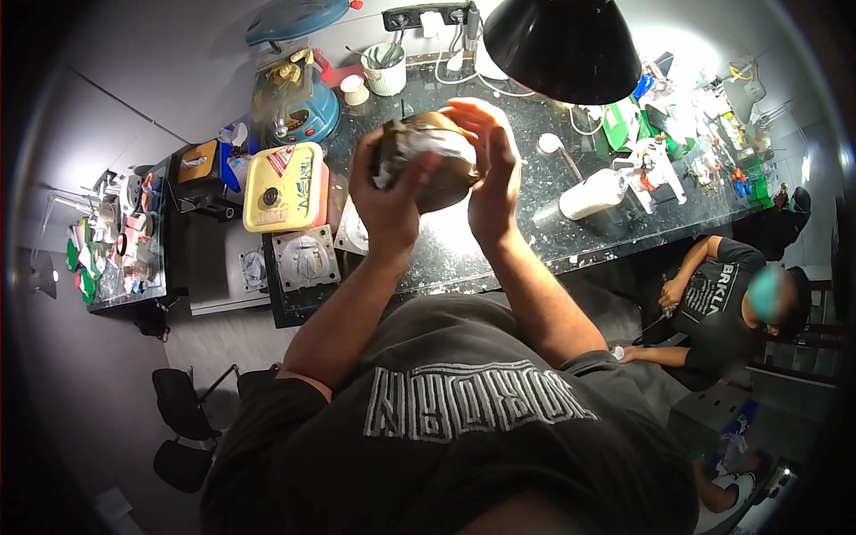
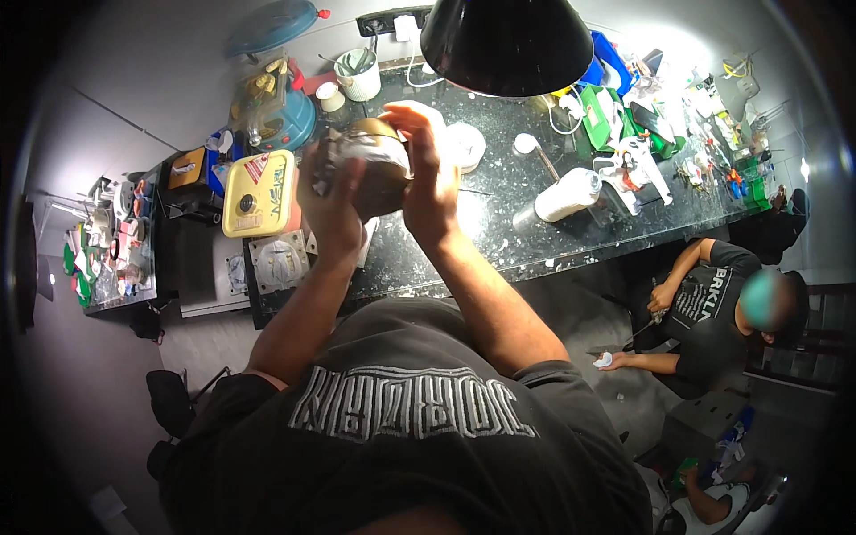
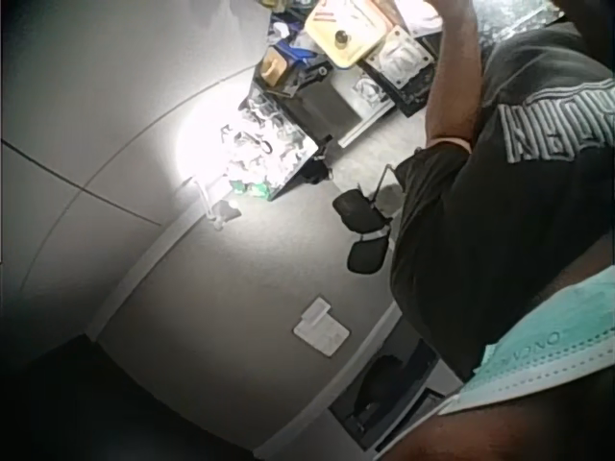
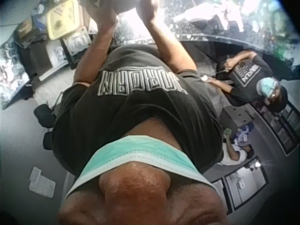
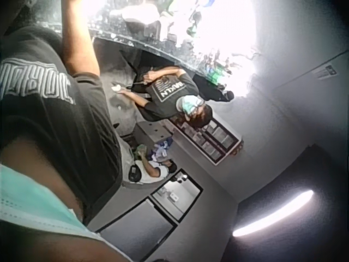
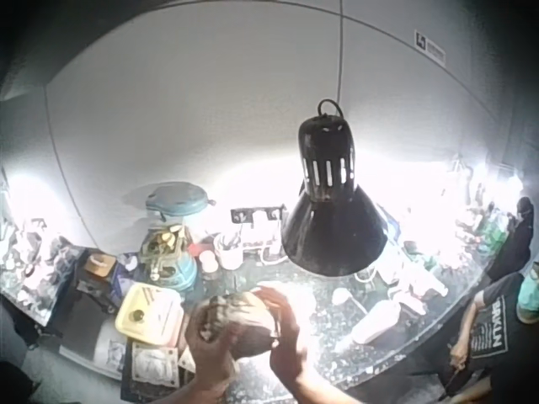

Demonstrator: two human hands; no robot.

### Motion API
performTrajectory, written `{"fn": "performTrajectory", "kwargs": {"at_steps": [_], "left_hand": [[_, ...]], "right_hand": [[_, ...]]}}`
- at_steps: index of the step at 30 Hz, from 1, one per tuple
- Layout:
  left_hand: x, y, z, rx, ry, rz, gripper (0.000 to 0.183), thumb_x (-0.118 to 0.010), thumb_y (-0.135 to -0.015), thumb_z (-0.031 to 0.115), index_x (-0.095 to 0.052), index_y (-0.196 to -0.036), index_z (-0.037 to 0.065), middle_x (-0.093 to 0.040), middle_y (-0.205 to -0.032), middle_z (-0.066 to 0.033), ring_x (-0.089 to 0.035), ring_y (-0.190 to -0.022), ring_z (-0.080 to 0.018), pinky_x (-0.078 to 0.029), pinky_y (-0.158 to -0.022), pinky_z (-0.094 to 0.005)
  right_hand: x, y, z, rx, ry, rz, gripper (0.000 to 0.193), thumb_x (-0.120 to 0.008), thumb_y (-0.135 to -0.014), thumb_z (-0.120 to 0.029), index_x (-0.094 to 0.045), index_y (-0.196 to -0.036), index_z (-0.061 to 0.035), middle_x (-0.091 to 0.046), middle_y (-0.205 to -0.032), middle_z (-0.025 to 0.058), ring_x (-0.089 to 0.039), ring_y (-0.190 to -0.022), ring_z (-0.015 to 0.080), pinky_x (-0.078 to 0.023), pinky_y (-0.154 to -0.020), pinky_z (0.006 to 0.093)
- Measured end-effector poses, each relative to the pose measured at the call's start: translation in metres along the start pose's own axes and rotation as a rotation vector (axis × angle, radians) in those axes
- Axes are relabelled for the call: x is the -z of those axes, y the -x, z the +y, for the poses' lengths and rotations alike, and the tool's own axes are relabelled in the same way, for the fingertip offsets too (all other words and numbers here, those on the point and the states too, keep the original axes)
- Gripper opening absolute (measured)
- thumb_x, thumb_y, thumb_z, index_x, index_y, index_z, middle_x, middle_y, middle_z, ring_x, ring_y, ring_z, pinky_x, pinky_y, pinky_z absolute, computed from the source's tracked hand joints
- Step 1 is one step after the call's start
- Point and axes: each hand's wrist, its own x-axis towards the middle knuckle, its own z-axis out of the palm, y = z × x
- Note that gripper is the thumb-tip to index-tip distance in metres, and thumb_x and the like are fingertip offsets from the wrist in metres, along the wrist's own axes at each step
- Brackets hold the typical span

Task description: The person pours a pink material into a small cup, kneads it by hand, and places it into a dental mold. They press the material into the mold, pour a white liquid over it, and smooth the surface. Finally, they close the mold halves together.

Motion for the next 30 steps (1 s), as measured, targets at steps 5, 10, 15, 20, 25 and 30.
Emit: {"fn": "performTrajectory", "kwargs": {"at_steps": [5, 10, 15, 20, 25, 30], "left_hand": [[-0.010, 0.015, -0.033, 0.375, 0.357, 0.144, 0.048, -0.058, -0.107, 0.050, -0.058, -0.129, 0.007, -0.062, -0.125, -0.0050, -0.059, -0.117, -0.0140, -0.048, -0.104, -0.0336], [0.015, 0.022, -0.013, 0.282, -0.030, -0.297, 0.044, -0.078, -0.095, 0.022, -0.055, -0.129, 0.005, -0.066, -0.117, -0.0048, -0.060, -0.111, -0.0133, -0.043, -0.102, -0.0305], [0.045, -0.004, 0.020, 0.401, -0.223, -0.705, 0.063, -0.088, -0.082, 0.013, -0.057, -0.136, 0.002, -0.068, -0.125, -0.0100, -0.066, -0.116, -0.0162, -0.051, -0.103, -0.0322], [0.051, 0.031, -0.006, 0.432, -0.339, -0.482, 0.054, -0.092, -0.080, 0.012, -0.061, -0.122, -0.002, -0.074, -0.108, -0.0098, -0.070, -0.098, -0.0135, -0.057, -0.089, -0.0294], [0.074, 0.063, -0.040, 0.677, -0.478, -0.436, 0.045, -0.085, -0.086, 0.017, -0.064, -0.119, -0.003, -0.072, -0.108, -0.0086, -0.066, -0.099, -0.0154, -0.052, -0.092, -0.0306], [0.079, 0.081, -0.067, 0.871, -0.729, -0.375, 0.059, -0.082, -0.087, 0.042, -0.064, -0.117, -0.006, -0.073, -0.107, -0.0140, -0.068, -0.098, -0.0182, -0.053, -0.090, -0.0332]], "right_hand": [[-0.003, 0.036, 0.054, -0.518, -0.570, 0.389, 0.071, -0.041, -0.105, -0.064, -0.064, -0.130, -0.0020, -0.067, -0.136, 0.0142, -0.062, -0.128, 0.0260, -0.048, -0.112, 0.0406], [0.028, 0.026, 0.041, -0.634, -0.756, 0.346, 0.062, -0.045, -0.101, -0.055, -0.065, -0.129, -0.0038, -0.072, -0.123, 0.0146, -0.070, -0.110, 0.0302, -0.056, -0.097, 0.0459], [0.049, 0.038, 0.070, -0.302, -0.044, 0.106, 0.058, -0.036, -0.113, -0.045, -0.068, -0.106, 0.0029, -0.074, -0.093, 0.0137, -0.071, -0.085, 0.0195, -0.057, -0.082, 0.0334], [0.050, 0.066, 0.093, -0.563, -0.114, 0.091, 0.060, -0.037, -0.114, -0.044, -0.070, -0.097, 0.0031, -0.074, -0.085, 0.0115, -0.071, -0.079, 0.0170, -0.054, -0.079, 0.0311], [0.062, 0.104, 0.091, -0.578, 0.491, -0.152, 0.068, -0.037, -0.111, -0.055, -0.070, -0.102, 0.0035, -0.072, -0.089, 0.0240, -0.070, -0.088, 0.0367, -0.052, -0.082, 0.0448], [0.081, 0.124, 0.117, -0.754, 0.624, -0.152, 0.075, -0.034, -0.112, -0.054, -0.073, -0.105, 0.0090, -0.074, -0.096, 0.0251, -0.070, -0.091, 0.0349, -0.053, -0.087, 0.0434]]}}
